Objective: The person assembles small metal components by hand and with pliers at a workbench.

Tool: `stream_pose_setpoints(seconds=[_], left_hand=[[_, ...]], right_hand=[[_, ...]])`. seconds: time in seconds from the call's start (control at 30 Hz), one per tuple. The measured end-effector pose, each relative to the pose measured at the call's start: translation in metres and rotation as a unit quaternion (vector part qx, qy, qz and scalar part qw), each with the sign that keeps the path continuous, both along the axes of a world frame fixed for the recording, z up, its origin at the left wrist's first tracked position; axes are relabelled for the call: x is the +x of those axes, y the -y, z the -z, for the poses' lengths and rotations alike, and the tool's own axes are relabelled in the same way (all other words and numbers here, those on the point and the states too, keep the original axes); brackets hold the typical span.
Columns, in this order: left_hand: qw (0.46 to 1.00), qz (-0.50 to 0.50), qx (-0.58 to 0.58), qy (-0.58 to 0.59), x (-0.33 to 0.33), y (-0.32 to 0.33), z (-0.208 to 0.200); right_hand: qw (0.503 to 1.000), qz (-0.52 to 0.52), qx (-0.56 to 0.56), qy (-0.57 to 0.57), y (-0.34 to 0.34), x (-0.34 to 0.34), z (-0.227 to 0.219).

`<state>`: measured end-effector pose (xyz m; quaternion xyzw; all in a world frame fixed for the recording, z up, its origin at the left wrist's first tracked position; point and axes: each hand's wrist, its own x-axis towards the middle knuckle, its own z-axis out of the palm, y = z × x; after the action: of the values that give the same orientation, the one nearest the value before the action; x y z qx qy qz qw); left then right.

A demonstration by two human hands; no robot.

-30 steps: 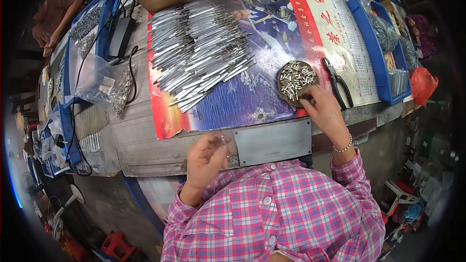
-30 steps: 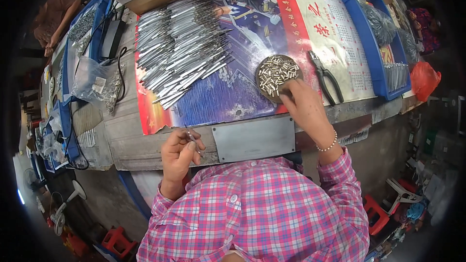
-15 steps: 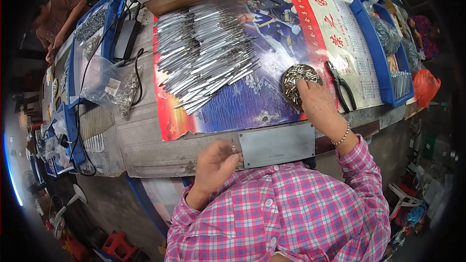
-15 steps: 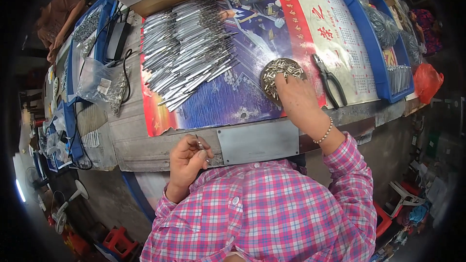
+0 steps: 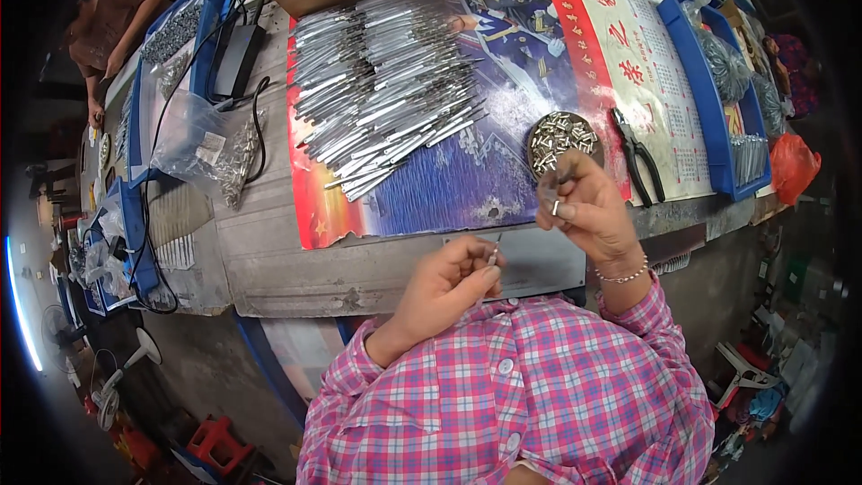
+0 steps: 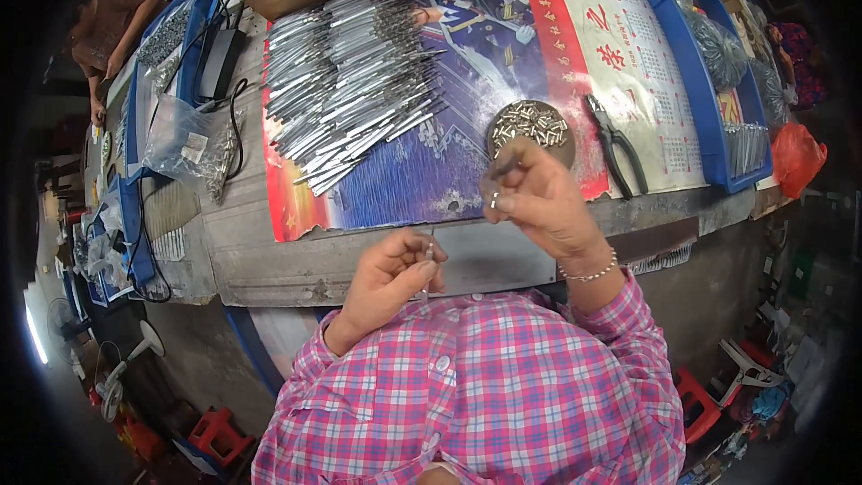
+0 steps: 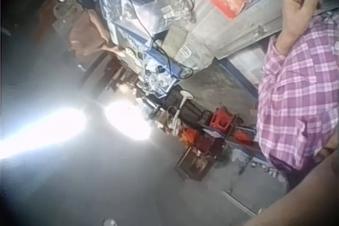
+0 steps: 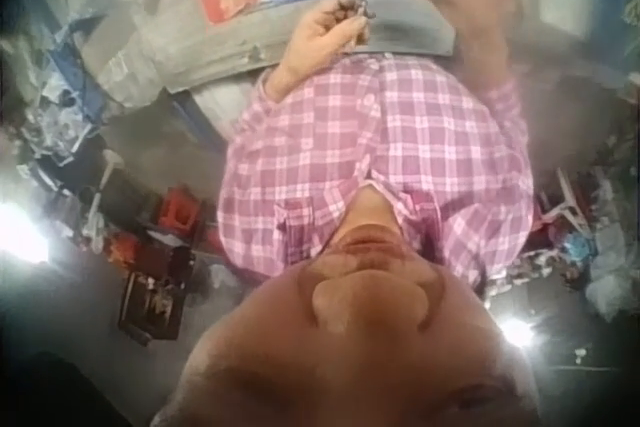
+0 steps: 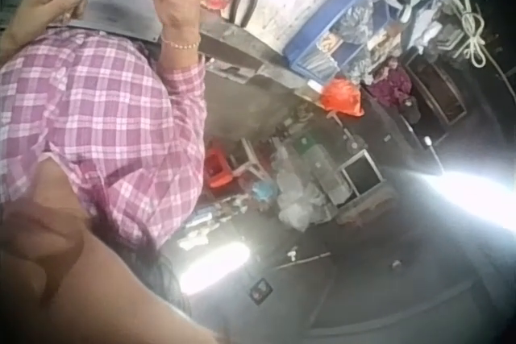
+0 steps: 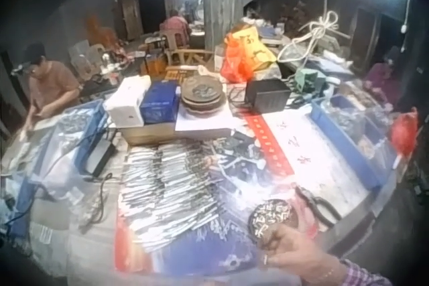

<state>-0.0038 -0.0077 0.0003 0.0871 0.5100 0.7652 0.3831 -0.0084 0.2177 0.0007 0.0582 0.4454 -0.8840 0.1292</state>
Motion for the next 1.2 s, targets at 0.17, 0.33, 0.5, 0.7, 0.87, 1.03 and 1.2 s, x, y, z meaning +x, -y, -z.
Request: stream_pose_setpoints(seconds=[0.17,0.33,0.5,0.7,0.87,1.03,1.2], left_hand=[[0.992,0.071,0.066,0.076,-0.007,-0.008,-0.001],[0.987,0.078,0.086,0.107,-0.007,-0.009,0.0],[0.988,0.081,0.077,0.107,-0.008,-0.009,0.001],[0.986,0.079,0.089,0.118,-0.006,-0.009,0.005],[0.985,0.068,0.093,0.131,-0.006,-0.007,0.006],[0.985,0.06,0.096,0.133,-0.005,-0.006,0.006],[0.983,0.062,0.101,0.142,-0.005,-0.007,0.005]], right_hand=[[0.975,-0.041,-0.216,0.031,0.021,-0.002,0.019],[0.974,-0.056,-0.218,0.026,0.029,-0.004,0.021],[0.974,-0.061,-0.217,0.029,0.031,-0.004,0.021],[0.986,-0.04,-0.159,0.031,0.034,-0.003,0.014],[0.99,-0.063,-0.127,-0.014,0.031,-0.002,0.017],[0.99,-0.021,-0.137,0.008,0.034,-0.007,0.013],[0.983,-0.068,-0.173,-0.009,0.031,-0.004,0.02]])
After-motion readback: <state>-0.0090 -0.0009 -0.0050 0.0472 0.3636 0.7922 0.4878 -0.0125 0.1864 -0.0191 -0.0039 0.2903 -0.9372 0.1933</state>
